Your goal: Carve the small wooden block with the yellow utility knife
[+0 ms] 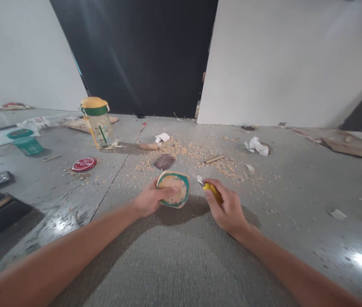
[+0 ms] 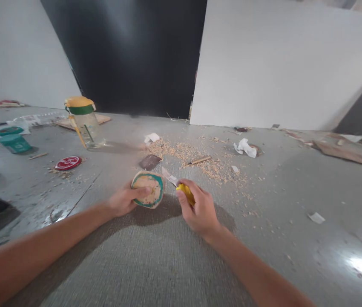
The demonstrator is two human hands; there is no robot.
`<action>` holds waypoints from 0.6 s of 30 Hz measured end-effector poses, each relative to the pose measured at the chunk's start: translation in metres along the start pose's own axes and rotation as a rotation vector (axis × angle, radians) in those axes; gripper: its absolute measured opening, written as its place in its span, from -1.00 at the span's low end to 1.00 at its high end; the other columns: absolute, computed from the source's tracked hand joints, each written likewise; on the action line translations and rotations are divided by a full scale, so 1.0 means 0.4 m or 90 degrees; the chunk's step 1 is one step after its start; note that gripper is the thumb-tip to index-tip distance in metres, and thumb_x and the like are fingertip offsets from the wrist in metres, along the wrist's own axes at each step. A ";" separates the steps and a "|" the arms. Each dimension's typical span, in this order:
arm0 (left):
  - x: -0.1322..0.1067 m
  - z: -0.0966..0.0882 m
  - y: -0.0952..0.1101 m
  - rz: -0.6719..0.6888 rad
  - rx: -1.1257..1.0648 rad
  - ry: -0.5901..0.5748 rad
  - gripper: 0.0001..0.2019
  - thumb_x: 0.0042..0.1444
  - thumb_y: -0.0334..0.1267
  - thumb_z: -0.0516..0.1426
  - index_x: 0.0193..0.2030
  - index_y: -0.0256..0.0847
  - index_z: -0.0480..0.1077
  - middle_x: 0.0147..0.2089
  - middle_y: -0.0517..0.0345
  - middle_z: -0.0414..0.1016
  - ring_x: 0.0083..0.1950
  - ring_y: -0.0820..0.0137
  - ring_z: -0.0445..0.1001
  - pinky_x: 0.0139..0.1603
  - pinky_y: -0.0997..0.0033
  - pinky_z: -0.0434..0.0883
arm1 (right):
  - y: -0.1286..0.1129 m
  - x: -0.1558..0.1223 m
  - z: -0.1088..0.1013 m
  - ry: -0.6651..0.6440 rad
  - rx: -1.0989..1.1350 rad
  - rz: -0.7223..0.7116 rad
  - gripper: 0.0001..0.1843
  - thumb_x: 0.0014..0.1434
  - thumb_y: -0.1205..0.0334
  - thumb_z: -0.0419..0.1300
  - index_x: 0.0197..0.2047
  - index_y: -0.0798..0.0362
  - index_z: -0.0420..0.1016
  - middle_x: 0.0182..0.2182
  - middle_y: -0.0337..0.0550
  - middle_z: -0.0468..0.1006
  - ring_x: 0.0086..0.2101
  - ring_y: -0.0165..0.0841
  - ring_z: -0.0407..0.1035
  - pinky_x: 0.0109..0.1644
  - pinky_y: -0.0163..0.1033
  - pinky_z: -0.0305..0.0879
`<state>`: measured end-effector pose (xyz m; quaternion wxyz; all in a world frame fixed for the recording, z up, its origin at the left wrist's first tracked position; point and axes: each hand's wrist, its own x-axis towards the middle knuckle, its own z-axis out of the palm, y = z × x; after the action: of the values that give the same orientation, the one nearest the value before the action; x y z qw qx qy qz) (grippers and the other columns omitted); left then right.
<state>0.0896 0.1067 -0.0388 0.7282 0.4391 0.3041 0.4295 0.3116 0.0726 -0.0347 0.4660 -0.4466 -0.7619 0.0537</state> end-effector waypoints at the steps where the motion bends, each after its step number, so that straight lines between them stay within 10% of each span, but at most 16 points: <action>1: 0.001 -0.001 0.001 -0.001 -0.008 0.002 -0.59 -0.20 -0.23 0.41 -0.18 -0.34 0.52 -0.27 -0.03 0.59 -0.29 0.30 0.54 -0.21 0.35 0.48 | 0.001 0.001 -0.001 -0.003 0.001 -0.003 -0.78 0.31 0.15 0.06 -0.07 0.04 0.41 -0.31 -0.12 0.62 -0.38 -0.34 0.51 -0.30 -0.29 0.39; 18: 0.008 -0.011 0.019 -0.038 -0.073 -0.010 -0.65 -0.27 -0.27 0.44 -0.33 -0.33 0.48 -0.41 0.11 0.54 -0.43 0.45 0.47 -0.35 0.50 0.44 | -0.008 -0.006 -0.015 -0.162 -0.040 -0.106 -0.74 0.30 0.14 0.07 -0.05 0.06 0.46 -0.44 -0.22 0.51 -0.49 -0.43 0.35 -0.38 -0.31 0.25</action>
<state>0.0848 0.1130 -0.0340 0.7668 0.3908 0.2867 0.4208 0.3144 0.0669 -0.0315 0.3539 -0.3856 -0.8508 0.0469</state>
